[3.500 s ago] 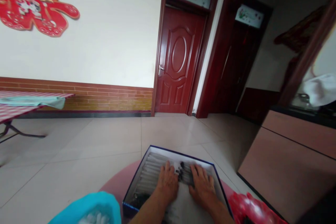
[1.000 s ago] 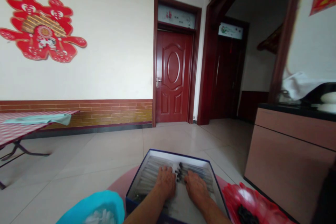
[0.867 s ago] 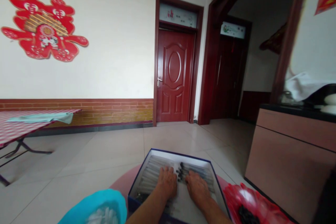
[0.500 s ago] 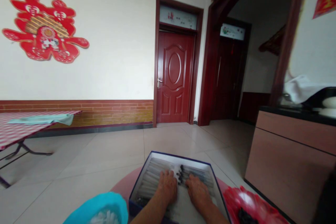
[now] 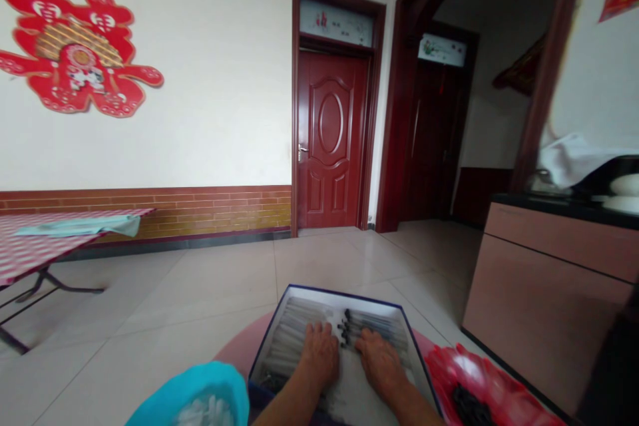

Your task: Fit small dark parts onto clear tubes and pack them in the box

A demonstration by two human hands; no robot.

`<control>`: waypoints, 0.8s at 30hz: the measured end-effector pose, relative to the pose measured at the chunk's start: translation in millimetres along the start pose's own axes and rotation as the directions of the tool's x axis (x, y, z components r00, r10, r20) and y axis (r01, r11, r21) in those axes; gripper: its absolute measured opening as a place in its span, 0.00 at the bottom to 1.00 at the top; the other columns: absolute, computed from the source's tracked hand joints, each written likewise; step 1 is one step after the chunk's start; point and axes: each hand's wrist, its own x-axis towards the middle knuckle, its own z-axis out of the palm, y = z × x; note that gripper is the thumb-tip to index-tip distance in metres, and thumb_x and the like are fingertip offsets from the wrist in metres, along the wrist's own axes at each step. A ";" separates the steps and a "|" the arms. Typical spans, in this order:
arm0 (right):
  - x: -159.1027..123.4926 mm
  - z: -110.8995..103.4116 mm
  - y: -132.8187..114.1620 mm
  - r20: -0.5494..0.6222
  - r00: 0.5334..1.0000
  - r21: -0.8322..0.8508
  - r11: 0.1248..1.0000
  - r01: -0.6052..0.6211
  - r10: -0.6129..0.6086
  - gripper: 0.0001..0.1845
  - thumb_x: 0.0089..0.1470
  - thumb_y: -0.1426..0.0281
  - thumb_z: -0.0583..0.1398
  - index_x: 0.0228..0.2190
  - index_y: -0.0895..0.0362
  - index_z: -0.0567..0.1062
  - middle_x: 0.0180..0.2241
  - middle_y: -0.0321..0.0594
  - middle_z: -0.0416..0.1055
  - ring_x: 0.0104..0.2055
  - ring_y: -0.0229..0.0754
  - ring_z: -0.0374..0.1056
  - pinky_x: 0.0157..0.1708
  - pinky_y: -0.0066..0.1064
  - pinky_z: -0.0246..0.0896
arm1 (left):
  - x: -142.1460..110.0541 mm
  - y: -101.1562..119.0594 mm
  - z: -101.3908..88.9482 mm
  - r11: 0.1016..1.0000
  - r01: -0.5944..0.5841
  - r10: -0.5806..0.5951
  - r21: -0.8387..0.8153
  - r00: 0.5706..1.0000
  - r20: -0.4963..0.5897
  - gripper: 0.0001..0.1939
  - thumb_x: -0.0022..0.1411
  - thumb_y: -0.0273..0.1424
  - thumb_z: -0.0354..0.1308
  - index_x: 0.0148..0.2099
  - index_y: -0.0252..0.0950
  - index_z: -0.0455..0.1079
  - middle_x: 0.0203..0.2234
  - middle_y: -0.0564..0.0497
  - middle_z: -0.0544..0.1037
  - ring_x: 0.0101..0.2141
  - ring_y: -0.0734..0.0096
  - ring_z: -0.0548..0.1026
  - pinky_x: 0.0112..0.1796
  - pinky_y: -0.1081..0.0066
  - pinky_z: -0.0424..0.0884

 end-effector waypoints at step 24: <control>-24.2 12.8 0.8 -0.125 0.990 -0.015 0.998 0.056 -0.058 0.19 0.48 0.81 0.48 0.34 0.53 0.74 0.41 0.42 0.71 0.43 0.44 0.64 0.43 0.34 0.54 | -32.2 12.0 -8.1 0.998 0.012 -0.011 -0.057 1.000 0.026 0.19 0.59 0.31 0.42 0.49 0.32 0.66 0.51 0.39 0.63 0.52 0.51 0.57 0.52 0.51 0.47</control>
